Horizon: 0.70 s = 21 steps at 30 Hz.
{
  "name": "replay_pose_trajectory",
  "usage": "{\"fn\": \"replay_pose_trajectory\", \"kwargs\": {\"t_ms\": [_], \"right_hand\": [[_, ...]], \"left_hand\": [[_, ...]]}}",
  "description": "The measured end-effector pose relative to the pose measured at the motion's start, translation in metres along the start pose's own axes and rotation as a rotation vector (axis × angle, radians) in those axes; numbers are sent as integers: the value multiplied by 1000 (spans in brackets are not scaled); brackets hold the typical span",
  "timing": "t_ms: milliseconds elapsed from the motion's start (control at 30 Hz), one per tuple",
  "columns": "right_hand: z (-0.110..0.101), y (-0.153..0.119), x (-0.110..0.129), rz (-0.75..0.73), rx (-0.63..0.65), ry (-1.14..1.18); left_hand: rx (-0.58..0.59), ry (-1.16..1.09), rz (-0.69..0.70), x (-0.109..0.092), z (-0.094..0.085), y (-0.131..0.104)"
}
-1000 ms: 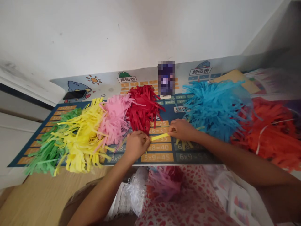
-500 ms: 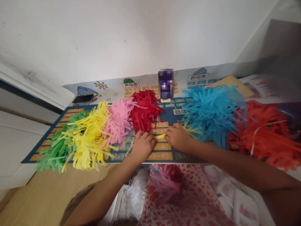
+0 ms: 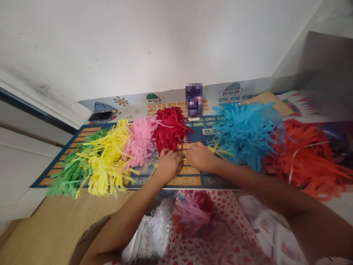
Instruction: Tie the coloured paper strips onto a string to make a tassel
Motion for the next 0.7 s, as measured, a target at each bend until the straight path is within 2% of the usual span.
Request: {"fn": "replay_pose_trajectory", "kwargs": {"t_ms": [100, 200, 333, 500, 700], "right_hand": [[1, -7, 4, -45, -14, -14], [-1, -21, -2, -47, -49, -1], [2, -38, -26, 79, -122, 144], [24, -48, -56, 272, -142, 453], [26, -47, -62, 293, -117, 543]], "left_hand": [[10, -39, -15, 7, 0, -9], [-7, -86, -22, 14, 0, -18], [-20, -187, -110, 26, 3, -21], [74, -380, -280, 46, 16, -16], [116, -447, -362, 57, 21, -15]]}}
Point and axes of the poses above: each hand's wrist, its own y-axis towards the middle knuckle, its own z-axis out of the palm, x = y × z, the point moved 10 cm from there along y, towards the middle knuckle, and after that the axes turned 10 degrees about -z, right-handed, at the moved point
